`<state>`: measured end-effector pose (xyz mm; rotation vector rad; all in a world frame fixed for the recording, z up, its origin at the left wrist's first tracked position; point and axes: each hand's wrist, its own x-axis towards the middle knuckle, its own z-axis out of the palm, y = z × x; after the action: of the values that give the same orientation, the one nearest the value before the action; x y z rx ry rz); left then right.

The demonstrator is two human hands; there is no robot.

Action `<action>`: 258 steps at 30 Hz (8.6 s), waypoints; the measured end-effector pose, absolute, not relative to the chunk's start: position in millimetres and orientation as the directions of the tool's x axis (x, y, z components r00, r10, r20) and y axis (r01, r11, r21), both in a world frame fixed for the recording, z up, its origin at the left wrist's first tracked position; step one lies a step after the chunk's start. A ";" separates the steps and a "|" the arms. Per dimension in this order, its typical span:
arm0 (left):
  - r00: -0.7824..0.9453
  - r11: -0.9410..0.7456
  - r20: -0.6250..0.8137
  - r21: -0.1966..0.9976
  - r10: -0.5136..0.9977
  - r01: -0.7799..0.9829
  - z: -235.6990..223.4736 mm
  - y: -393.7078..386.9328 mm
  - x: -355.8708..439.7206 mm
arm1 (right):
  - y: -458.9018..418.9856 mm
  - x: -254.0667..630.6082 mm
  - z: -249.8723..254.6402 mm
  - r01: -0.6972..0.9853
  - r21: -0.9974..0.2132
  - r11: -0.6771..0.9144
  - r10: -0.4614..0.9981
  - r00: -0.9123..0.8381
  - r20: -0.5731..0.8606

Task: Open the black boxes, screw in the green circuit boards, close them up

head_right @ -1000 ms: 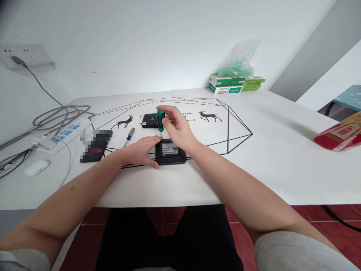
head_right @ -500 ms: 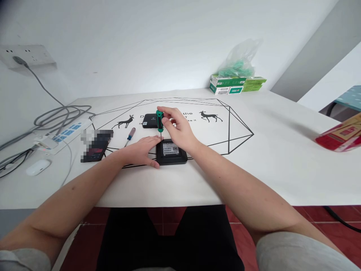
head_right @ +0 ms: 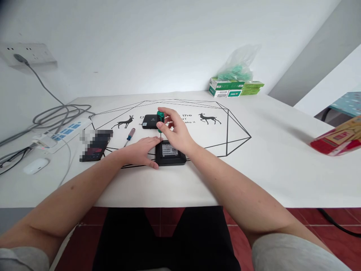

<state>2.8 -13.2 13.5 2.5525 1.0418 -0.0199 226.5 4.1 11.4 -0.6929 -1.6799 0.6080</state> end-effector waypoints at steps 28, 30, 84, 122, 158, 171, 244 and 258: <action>0.749 -0.690 -0.109 0.323 0.653 0.648 9.2 -10.4 2.8 | 5.1 227.0 8.4 0.093 -0.681 0.726 0.683 -0.208 0.700; 0.746 -0.685 -0.124 0.322 0.654 0.654 10.8 -11.3 3.1 | 4.8 226.5 8.1 0.076 -0.684 0.725 0.682 -0.218 0.698; 0.788 -0.720 -0.019 0.392 0.616 0.572 3.9 -15.7 5.6 | -15.6 220.9 17.2 0.016 -0.668 0.744 0.661 -0.164 0.733; 0.773 -0.706 -0.001 0.407 0.634 0.580 8.0 -11.4 1.5 | -37.2 216.1 24.8 -0.066 -0.648 0.759 0.639 -0.123 0.760; 0.798 -0.752 0.053 0.377 0.600 0.540 -3.4 -3.6 -1.4 | -35.4 219.7 29.9 0.050 -0.588 0.808 0.589 -0.125 0.799; 0.785 -0.735 0.032 0.375 0.619 0.565 -1.4 -6.5 -0.3 | -36.3 214.3 27.4 -0.040 -0.644 0.764 0.635 -0.138 0.760; 0.718 -0.664 0.052 0.432 0.694 0.611 1.0 -24.1 27.8 | 63.7 296.2 4.6 0.769 -0.639 0.022 0.944 0.194 0.266; 0.291 -0.556 0.477 0.651 0.829 0.517 -22.8 -6.9 16.6 | 8.8 231.8 7.2 0.032 -0.954 0.298 0.847 -0.471 0.248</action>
<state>16.6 -6.9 -22.8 2.1933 1.2115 1.1546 231.8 8.8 7.2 -0.7968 -1.7547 1.2648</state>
